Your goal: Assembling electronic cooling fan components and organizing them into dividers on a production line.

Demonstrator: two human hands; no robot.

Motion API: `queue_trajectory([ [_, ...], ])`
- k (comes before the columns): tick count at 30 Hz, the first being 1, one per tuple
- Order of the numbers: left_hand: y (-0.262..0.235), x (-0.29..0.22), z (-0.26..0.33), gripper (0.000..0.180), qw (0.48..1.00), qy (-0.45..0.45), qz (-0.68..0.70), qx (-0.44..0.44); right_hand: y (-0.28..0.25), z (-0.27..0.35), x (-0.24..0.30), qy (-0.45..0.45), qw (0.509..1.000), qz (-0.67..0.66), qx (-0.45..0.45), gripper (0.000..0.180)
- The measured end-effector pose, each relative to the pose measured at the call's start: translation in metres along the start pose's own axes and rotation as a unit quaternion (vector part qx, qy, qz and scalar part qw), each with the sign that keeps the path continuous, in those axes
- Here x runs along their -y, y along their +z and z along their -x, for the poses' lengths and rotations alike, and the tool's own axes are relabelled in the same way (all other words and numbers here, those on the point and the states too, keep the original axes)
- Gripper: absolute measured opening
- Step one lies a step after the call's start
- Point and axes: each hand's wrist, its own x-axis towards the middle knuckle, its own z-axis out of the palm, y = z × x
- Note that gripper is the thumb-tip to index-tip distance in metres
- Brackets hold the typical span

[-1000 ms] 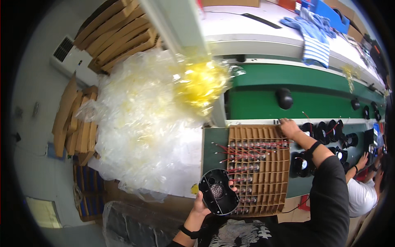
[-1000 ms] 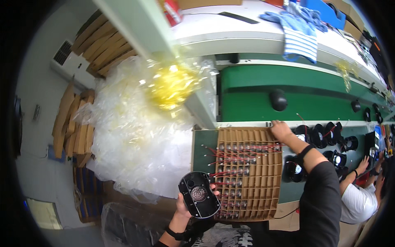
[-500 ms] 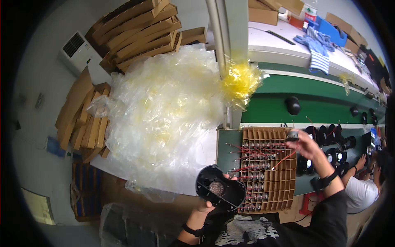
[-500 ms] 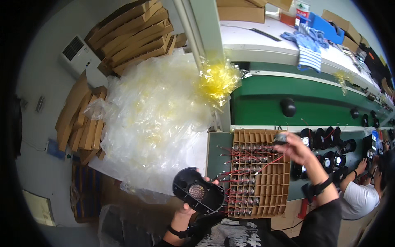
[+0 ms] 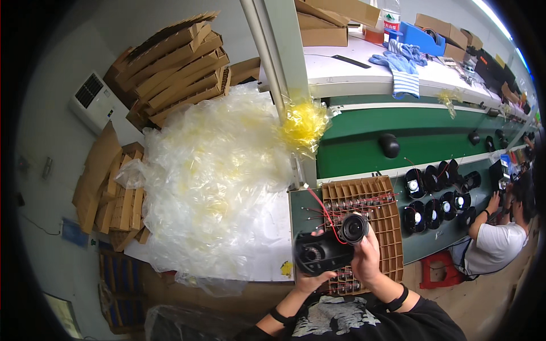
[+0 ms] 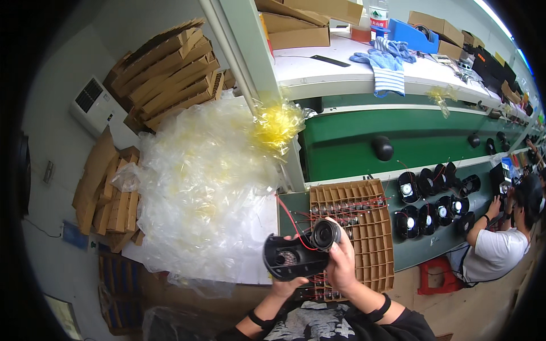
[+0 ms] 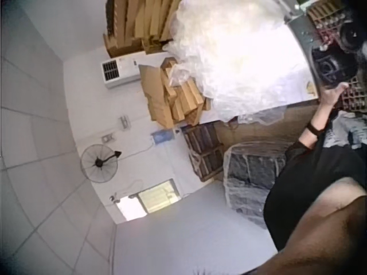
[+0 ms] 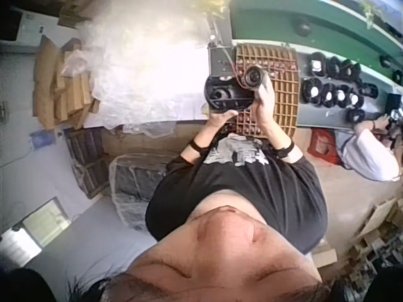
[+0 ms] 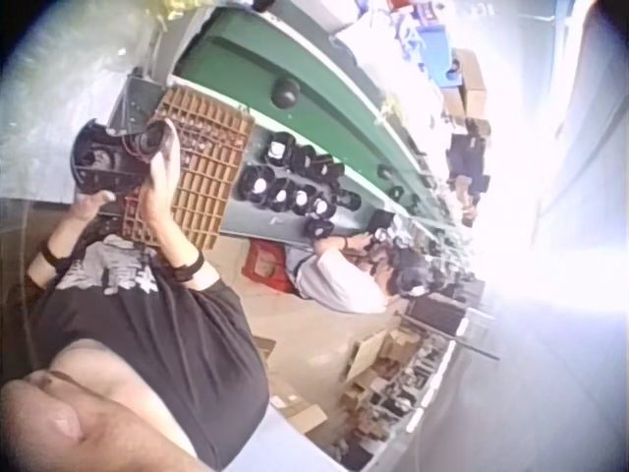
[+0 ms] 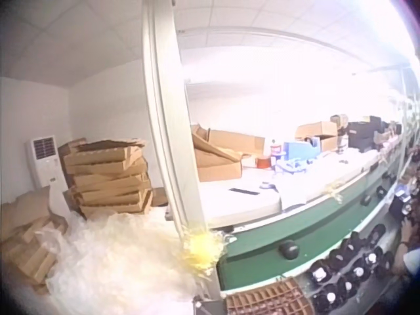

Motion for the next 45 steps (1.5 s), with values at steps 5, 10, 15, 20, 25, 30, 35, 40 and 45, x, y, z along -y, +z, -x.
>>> queue_trajectory([
  [5, -0.019, -0.001, -0.008, 0.103, 0.979, 0.013, -0.119, 0.164, 0.01, -0.005, 0.011, -0.052, 0.998, 0.045, -0.007, 0.059],
  [10, -0.017, -0.038, -0.006, 0.114, 0.85, -0.338, 0.384, 0.129, -0.008, -0.01, 0.026, -0.045, 0.998, 0.045, 0.027, 0.06],
  [15, -0.036, -0.009, -0.007, 0.113, 0.682, -0.468, 0.509, 0.241, -0.008, 0.001, 0.036, 0.075, 0.978, 0.108, 0.162, 0.058],
  [20, -0.015, -0.004, 0.015, 0.093, 0.828, -0.473, 0.298, 0.052, -0.02, 0.006, 0.037, 0.095, 0.969, 0.127, 0.188, 0.057],
  [25, -0.015, -0.025, 0.004, 0.076, 0.81, -0.376, 0.391, 0.223, -0.034, 0.007, 0.053, 0.097, 0.978, 0.091, 0.162, 0.065],
  [30, -0.068, -0.012, 0.005, 0.066, 0.872, -0.393, 0.291, -0.032, -0.046, -0.002, 0.083, 0.018, 0.919, 0.344, 0.193, 0.048],
  [35, -0.068, -0.033, -0.007, 0.07, 0.935, -0.312, 0.166, -0.017, -0.044, -0.003, 0.085, -0.096, 0.737, 0.626, 0.235, 0.042],
  [40, -0.056, -0.038, -0.01, 0.063, 0.946, -0.296, 0.129, 0.016, -0.03, -0.007, 0.078, -0.186, 0.636, 0.679, 0.317, 0.049],
  [45, -0.044, -0.035, -0.008, 0.058, 0.934, -0.329, 0.135, 0.038, 0.001, -0.003, 0.077, -0.218, 0.708, 0.564, 0.364, 0.052],
])
